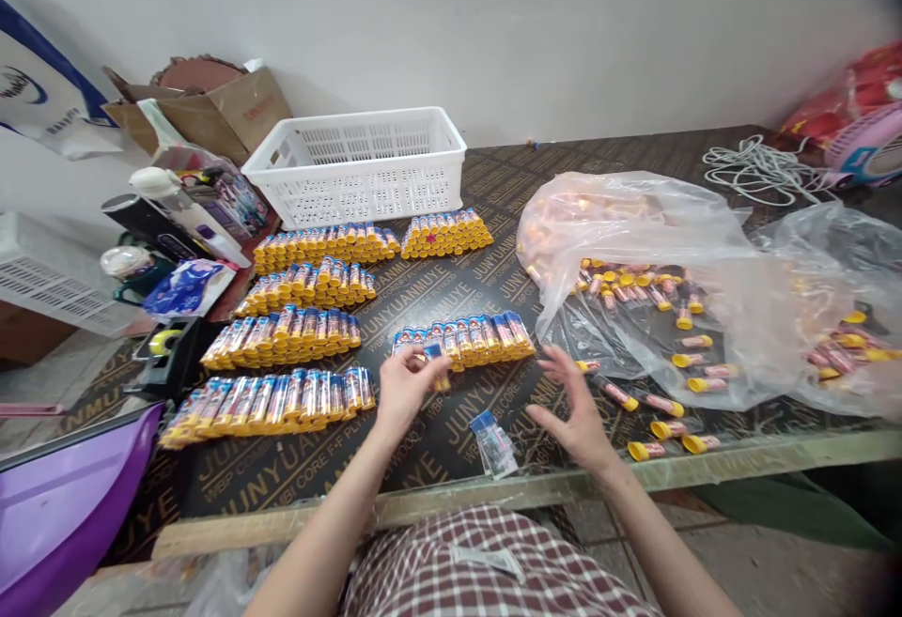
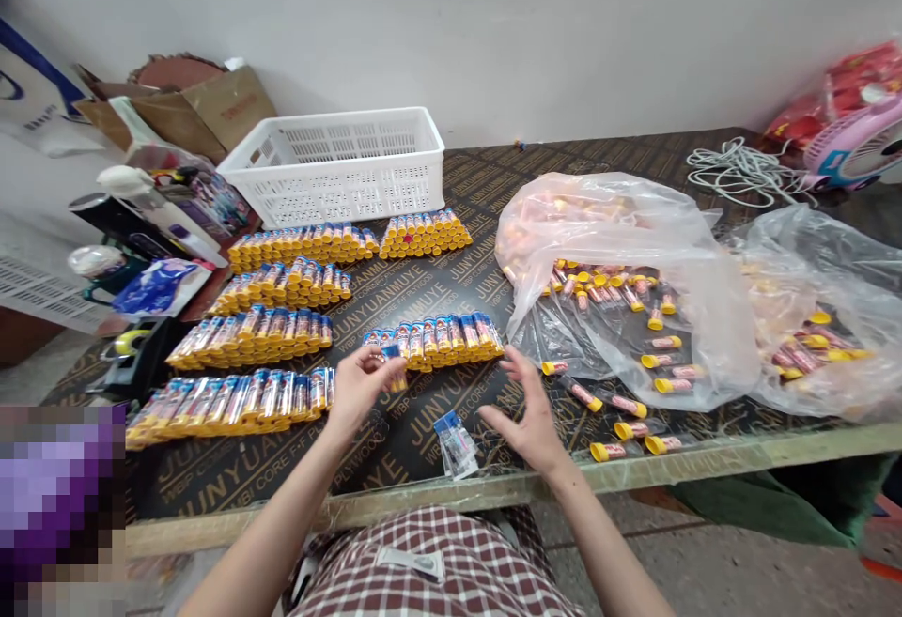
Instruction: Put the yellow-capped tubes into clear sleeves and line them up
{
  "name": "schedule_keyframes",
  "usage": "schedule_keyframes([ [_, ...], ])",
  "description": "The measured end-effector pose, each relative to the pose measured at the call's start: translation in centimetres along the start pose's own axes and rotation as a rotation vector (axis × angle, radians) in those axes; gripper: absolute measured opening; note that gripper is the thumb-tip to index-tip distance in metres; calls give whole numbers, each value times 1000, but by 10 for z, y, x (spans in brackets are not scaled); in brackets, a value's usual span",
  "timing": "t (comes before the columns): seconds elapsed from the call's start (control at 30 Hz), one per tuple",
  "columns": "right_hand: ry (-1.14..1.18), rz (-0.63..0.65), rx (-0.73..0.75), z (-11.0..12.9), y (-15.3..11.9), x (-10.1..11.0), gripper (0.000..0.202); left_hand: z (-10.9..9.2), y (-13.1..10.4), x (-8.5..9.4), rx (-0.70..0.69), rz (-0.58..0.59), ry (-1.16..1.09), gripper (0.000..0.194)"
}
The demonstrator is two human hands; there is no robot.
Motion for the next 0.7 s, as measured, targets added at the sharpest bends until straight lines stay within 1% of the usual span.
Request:
schedule_keyframes([
  [0.03,-56,-73,1,-6,3,15,71,-4,12,19,-45,-114,110,42],
  [0.07,-113,-121,11,-11,6,27,66,-9,23,32,-81,-184,230,43],
  [0.1,-172,-145,23,-15,9,35,60,-12,33,39,-107,-220,345,43],
  [0.17,-296,-153,48,-22,14,47,50,-19,47,41,-155,-228,562,42],
  [0.23,-424,-158,65,-31,19,58,43,-27,50,37,-197,-232,722,41],
  [0.27,-493,-165,67,-37,20,64,42,-31,47,35,-215,-250,772,41],
  [0.33,-644,-168,45,-53,21,76,44,-37,32,30,-247,-292,800,37],
  [0.37,-725,-149,20,-63,21,80,44,-37,23,23,-263,-283,785,34],
  [0.4,-797,-118,-4,-72,20,83,43,-35,12,13,-283,-249,757,32],
  [0.43,-855,-82,-25,-81,20,85,41,-30,1,-3,-311,-160,722,30],
  [0.47,-895,-49,-38,-87,20,85,37,-21,-9,-23,-328,-35,684,28],
  [0.5,-916,-24,-42,-91,19,84,34,-10,-21,-44,-335,91,661,25],
  [0.53,-924,-7,-41,-92,19,83,31,0,-31,-60,-333,181,648,20],
  [0.6,-923,-8,-25,-88,19,80,28,17,-45,-79,-320,231,643,13],
  [0.63,-916,-22,-10,-82,19,78,28,23,-49,-84,-313,235,643,10],
  [0.7,-867,-58,31,-67,19,74,27,31,-51,-87,-298,231,639,7],
])
Point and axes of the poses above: each hand's wrist, its own y-axis towards the middle knuckle, its own x-axis out of the back of the hand, z = x × y, the point moved 10 cm from there along y, towards the middle knuckle, and after that the axes turned 14 degrees about y, right-handed, at the moved point
